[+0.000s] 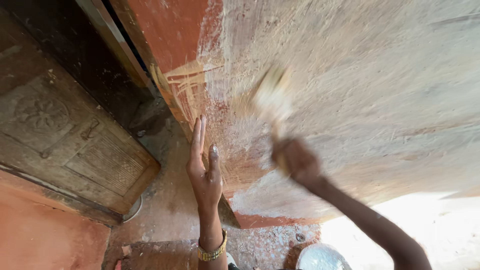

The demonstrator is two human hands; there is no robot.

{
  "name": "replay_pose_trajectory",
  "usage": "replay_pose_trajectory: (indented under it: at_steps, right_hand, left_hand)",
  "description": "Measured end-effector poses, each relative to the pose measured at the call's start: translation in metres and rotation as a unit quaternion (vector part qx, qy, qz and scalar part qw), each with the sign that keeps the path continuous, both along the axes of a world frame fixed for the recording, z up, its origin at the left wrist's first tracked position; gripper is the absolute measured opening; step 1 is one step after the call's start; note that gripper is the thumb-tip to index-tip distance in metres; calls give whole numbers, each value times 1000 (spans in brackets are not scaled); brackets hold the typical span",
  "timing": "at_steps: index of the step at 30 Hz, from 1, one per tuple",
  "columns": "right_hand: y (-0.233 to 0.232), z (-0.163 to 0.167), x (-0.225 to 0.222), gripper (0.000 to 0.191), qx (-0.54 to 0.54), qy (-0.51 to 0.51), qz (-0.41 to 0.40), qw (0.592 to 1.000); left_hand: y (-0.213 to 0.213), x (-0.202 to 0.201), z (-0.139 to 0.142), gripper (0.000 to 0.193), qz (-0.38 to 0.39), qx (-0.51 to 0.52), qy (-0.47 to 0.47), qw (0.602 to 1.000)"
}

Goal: The person repeatedly scoops white powder from a basin on the floor and applies it to a reddish-brown wall using a brush. They work in vertical strokes, gradually covering more of the wall surface with the white coating.

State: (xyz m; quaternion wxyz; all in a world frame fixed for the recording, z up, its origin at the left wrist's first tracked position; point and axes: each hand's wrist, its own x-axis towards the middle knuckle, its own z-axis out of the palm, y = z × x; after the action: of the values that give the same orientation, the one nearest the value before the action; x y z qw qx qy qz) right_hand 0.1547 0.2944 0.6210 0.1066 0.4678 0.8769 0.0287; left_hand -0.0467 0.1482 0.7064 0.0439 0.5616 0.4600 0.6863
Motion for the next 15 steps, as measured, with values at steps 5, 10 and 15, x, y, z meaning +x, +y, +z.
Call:
replay_pose_trajectory:
  at_steps: [5,10,15]
  right_hand:
    - [-66,-83,-51,31,347,285,347,823]
    - [-57,-66,-37,11,41,344,336,876]
    - [-11,47,31,9,68,342,243,905]
  left_hand:
    - [5,-8,-3,71,0,-25,28,999]
    - [7,-14,-13,61,59,-66,88,992]
    - [5,-28,-21,70,65,-117,81,988]
